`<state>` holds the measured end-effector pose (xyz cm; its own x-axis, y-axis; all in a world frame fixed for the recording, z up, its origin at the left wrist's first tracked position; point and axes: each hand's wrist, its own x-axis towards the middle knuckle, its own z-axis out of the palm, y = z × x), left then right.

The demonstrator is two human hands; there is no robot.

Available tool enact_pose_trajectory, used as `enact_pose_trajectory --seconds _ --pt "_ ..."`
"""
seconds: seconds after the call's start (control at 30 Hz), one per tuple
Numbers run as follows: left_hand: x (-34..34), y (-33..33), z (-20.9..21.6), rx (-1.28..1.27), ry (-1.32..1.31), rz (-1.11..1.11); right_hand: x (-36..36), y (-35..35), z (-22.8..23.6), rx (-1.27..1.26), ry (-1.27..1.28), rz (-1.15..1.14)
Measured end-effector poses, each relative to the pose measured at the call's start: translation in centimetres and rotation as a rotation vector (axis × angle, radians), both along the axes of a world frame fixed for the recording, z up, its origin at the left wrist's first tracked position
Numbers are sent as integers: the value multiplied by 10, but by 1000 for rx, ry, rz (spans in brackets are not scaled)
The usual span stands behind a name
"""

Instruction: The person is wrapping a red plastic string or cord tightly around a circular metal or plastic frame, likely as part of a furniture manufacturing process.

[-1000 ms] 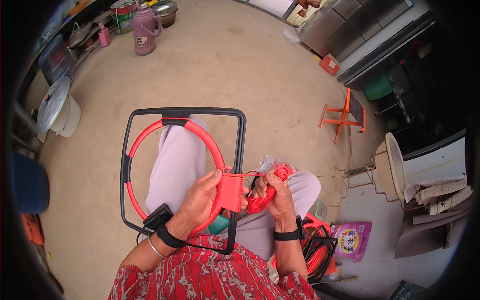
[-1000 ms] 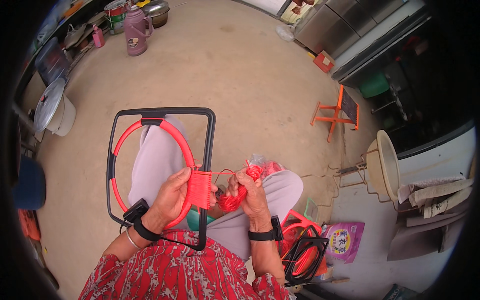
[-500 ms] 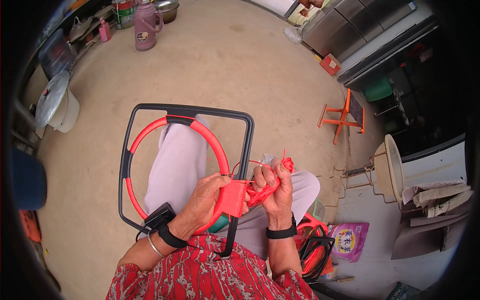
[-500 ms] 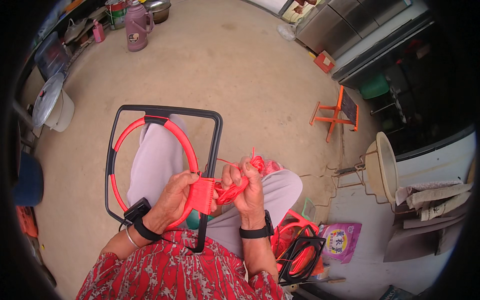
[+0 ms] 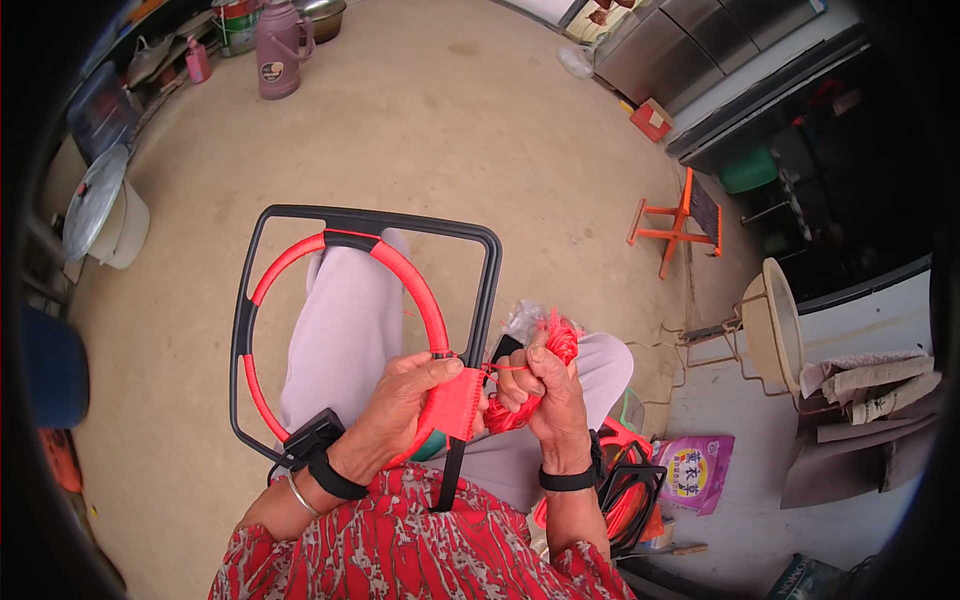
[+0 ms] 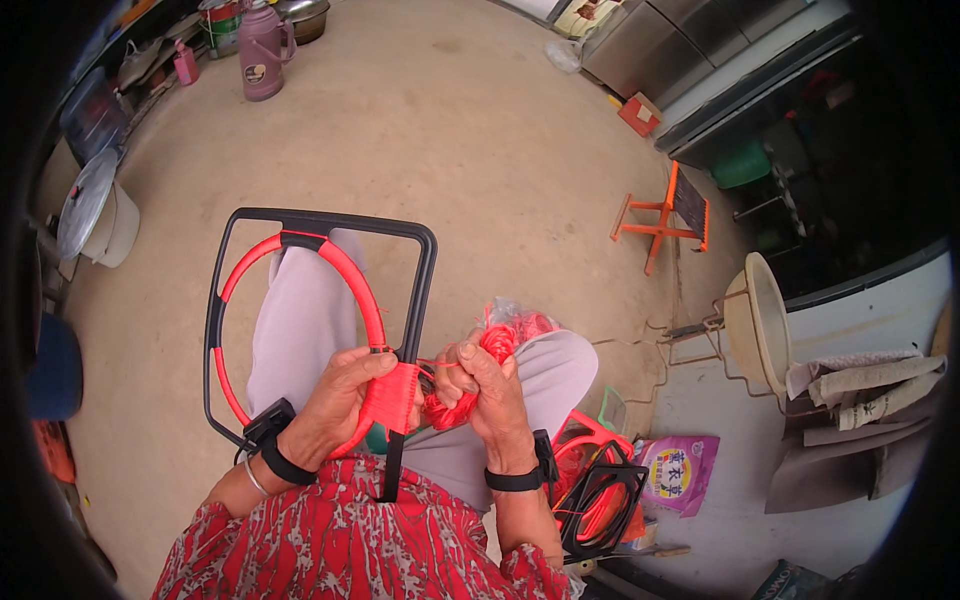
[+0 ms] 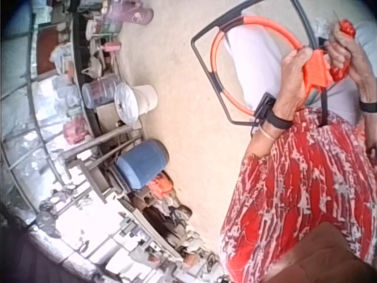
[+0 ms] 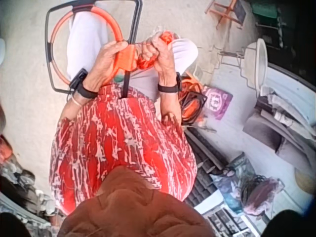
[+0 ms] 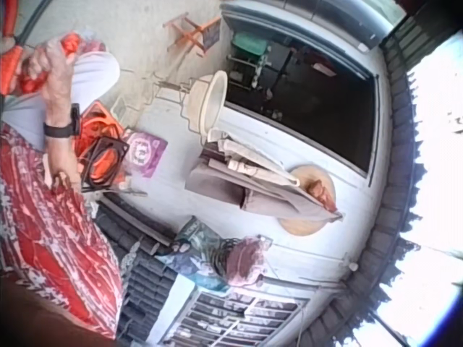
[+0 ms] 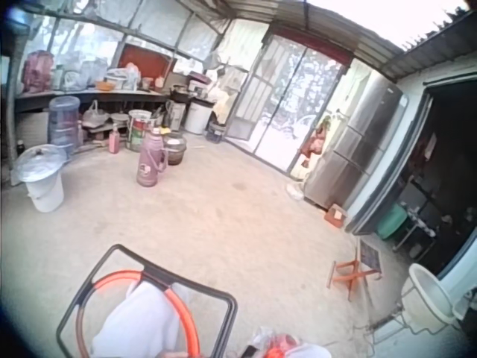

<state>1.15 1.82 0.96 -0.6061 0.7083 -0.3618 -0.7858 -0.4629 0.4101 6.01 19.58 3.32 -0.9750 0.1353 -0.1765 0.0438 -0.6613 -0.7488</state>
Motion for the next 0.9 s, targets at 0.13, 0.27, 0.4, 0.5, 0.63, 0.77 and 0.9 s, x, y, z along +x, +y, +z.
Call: enact_pose_trajectory --seconds 0.13,0.27,0.4,0.5,0.63,0.77,0.9 --pt "0 -5 -3 40 16 -39 10 -2 -4 31 -37 60" --pt "1 -7 -4 12 41 -51 10 -3 -6 -12 -72 38" --pt "6 -6 -5 118 -7 -18 12 5 -12 -83 -75 20" --pt "4 -9 -13 251 73 -56 9 5 -15 -105 -51 48" --pt "8 -10 -14 180 54 -49 13 9 -34 -220 -33 58" --pt "7 -7 -17 164 44 -50 13 14 -38 -297 -68 18" --pt "4 -2 -17 166 58 -16 9 16 -38 -223 -91 26"
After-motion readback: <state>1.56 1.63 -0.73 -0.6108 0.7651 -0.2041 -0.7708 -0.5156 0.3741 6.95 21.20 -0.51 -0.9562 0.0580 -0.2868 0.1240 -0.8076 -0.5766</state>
